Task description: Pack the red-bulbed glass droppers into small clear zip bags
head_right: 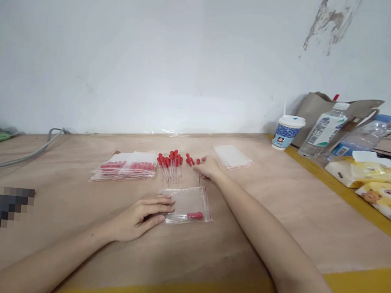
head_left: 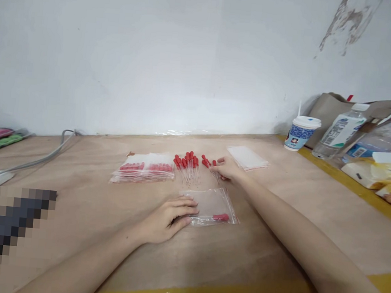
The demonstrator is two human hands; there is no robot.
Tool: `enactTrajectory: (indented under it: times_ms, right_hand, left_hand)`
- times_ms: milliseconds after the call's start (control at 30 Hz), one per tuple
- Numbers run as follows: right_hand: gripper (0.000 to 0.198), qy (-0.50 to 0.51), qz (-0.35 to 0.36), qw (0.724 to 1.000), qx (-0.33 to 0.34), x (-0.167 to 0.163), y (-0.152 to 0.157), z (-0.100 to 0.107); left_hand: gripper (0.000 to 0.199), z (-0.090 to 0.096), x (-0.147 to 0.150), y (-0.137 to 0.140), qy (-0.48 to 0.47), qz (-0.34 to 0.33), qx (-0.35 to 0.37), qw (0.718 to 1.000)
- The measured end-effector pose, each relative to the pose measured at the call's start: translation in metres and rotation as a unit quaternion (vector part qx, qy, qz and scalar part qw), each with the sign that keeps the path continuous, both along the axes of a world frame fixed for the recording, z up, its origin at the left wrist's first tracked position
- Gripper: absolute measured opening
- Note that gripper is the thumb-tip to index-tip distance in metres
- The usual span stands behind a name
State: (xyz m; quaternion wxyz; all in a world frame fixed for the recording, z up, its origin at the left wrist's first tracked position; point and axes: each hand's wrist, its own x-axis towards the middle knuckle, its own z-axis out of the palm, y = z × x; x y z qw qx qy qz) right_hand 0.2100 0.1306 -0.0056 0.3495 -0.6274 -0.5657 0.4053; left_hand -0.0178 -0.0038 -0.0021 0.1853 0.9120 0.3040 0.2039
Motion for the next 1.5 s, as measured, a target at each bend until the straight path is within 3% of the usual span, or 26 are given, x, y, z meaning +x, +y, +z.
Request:
enactTrajectory:
  times_ms: [200,400,733,933,1233,1367,1500]
  right_hand:
    - [0.056,0.049,-0.04,0.998,-0.018,0.0,-0.002,0.0]
    - [0.05,0.09,-0.041,0.995,0.006,-0.001,-0.012,-0.002]
    - [0.069,0.165,-0.045,0.978,0.119,0.055,-0.072,-0.001]
    - [0.059,0.204,-0.061,0.972,0.099,0.05,-0.094,-0.007]
    - [0.05,0.238,-0.058,0.964,0.099,0.057,-0.102,-0.008]
    - [0.035,0.285,-0.009,0.958,0.034,0.058,-0.107,-0.009]
    - [0.032,0.218,0.11,0.97,0.001,0.064,-0.109,-0.006]
  left_hand:
    - [0.03,0.001,0.001,0.001,-0.01,-0.006,-0.002,1.0]
    - [0.03,0.003,0.001,0.0,-0.002,-0.005,-0.004,1.0]
    - [0.03,0.001,0.002,0.001,-0.009,-0.009,0.003,1.0]
    - [0.03,0.002,0.002,0.001,-0.005,-0.005,0.001,1.0]
    - [0.031,0.003,0.004,0.0,-0.002,-0.001,0.001,1.0]
    - [0.038,0.003,0.003,-0.001,0.001,0.009,0.004,1.0]
    - [0.043,0.003,0.003,-0.002,0.012,0.026,0.004,1.0]
